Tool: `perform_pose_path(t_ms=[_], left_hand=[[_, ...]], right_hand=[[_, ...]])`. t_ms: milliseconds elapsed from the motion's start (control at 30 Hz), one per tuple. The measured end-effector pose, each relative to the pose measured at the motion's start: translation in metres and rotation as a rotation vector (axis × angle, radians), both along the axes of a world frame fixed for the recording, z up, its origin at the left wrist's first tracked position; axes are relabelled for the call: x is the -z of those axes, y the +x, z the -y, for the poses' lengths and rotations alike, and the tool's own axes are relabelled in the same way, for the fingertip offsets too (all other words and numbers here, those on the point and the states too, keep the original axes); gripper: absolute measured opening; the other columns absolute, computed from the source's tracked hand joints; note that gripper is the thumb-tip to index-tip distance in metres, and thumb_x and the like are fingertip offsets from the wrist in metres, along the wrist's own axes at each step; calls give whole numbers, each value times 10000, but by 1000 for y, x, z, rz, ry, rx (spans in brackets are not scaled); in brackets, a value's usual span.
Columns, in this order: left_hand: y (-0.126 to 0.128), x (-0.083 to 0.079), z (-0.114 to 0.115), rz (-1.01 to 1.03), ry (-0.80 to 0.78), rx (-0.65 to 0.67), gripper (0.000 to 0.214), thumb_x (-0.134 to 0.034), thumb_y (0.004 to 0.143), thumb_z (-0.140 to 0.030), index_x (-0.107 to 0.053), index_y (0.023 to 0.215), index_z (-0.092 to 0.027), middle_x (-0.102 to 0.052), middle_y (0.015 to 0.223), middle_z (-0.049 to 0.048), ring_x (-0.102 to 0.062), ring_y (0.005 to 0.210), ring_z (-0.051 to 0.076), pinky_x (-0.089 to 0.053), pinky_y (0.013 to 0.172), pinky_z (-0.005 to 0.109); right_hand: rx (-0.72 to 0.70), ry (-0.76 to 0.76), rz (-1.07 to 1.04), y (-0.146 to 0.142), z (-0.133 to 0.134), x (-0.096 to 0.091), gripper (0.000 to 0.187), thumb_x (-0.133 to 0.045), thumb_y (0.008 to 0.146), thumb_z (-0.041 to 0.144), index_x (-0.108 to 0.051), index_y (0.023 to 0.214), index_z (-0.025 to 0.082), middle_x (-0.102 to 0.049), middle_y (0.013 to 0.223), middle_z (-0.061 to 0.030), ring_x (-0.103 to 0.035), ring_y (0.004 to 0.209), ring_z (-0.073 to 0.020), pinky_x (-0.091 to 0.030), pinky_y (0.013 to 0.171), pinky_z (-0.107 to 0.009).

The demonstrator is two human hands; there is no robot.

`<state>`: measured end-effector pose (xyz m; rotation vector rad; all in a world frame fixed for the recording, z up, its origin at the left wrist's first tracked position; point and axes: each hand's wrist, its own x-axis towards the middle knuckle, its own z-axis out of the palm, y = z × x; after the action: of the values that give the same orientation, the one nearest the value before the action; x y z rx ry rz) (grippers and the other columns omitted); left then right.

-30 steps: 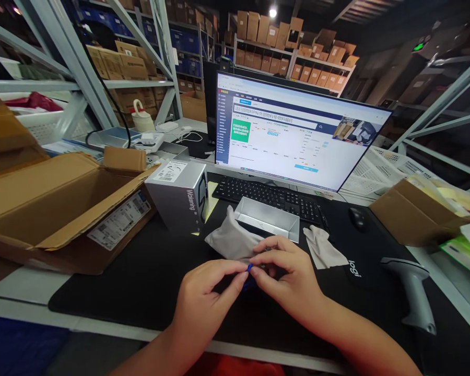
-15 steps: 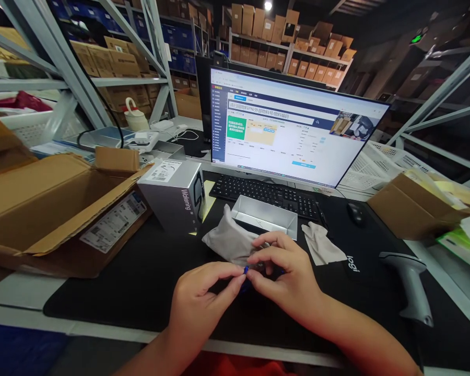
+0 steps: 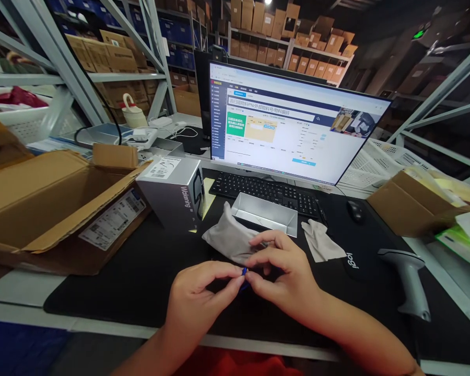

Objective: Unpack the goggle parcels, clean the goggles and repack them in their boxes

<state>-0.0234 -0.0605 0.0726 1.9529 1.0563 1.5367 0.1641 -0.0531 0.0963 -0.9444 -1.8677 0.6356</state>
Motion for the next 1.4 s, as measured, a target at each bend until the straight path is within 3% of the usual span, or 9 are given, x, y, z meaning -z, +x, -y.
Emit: perform_pose_path(t_ms=[133, 533, 633, 800, 933, 1033, 1200, 1400], left_hand=[[0, 0, 1, 29, -72, 27, 149, -715, 784, -99, -769, 793, -238, -774, 742, -45, -727, 626, 106, -579, 625, 138], [4, -1, -1, 91, -177, 53, 146, -700, 773, -93, -771, 775, -220, -764, 708, -46, -717, 589, 91, -573, 591, 102], [5, 1, -1, 69, -139, 9, 162, -704, 759, -80, -762, 776, -230, -758, 706, -70, -706, 585, 69, -554, 594, 82], [8, 6, 0, 2, -22, -107, 157, -705, 784, -94, -736, 775, -247, -748, 725, -104, -693, 623, 36, -522, 642, 66], [7, 8, 0, -31, 58, -92, 139, -698, 806, -102, -714, 799, -240, -754, 772, -104, -702, 666, 34, -522, 688, 78], [5, 10, 2, -52, 75, -86, 120, -698, 817, -117, -701, 803, -235, -754, 777, -101, -704, 668, 36, -523, 682, 83], [3, 13, 2, -78, 100, -123, 262, -691, 849, -132, -703, 1085, -245, -765, 814, -85, -715, 691, 50, -549, 733, 107], [1, 11, -2, -96, 147, -33, 129, -688, 873, -123, -730, 921, -236, -773, 842, -79, -717, 731, 36, -534, 767, 80]], right_hand=[[9, 4, -18, -3, 1, 1, 136, -733, 747, 97, -763, 825, 204, -668, 1049, -66, -588, 649, -88, -521, 534, -202], [122, 5, -44, -11, 5, 6, 118, -708, 730, 86, -761, 789, 174, -714, 961, -64, -663, 691, -118, -527, 547, -192], [151, 66, -31, -13, 6, 7, 111, -712, 726, 76, -761, 774, 164, -731, 936, -64, -686, 698, -121, -531, 563, -186], [187, 191, 14, -13, 7, 8, 126, -726, 756, 65, -780, 809, 165, -766, 918, -69, -737, 828, -160, -572, 726, -218], [189, 235, 20, -12, 9, 9, 123, -731, 766, 61, -781, 819, 160, -775, 920, -81, -744, 836, -164, -581, 750, -221], [179, 252, 24, -12, 11, 9, 105, -730, 778, 68, -769, 819, 156, -770, 933, -87, -742, 847, -165, -585, 756, -222], [158, 272, 88, -10, 12, 9, 100, -710, 810, 88, -760, 857, 161, -746, 992, -99, -729, 878, -169, -587, 765, -237], [167, 302, 153, -8, 12, 8, 105, -693, 820, 98, -759, 852, 174, -732, 1029, -107, -679, 689, -129, -559, 617, -237]])
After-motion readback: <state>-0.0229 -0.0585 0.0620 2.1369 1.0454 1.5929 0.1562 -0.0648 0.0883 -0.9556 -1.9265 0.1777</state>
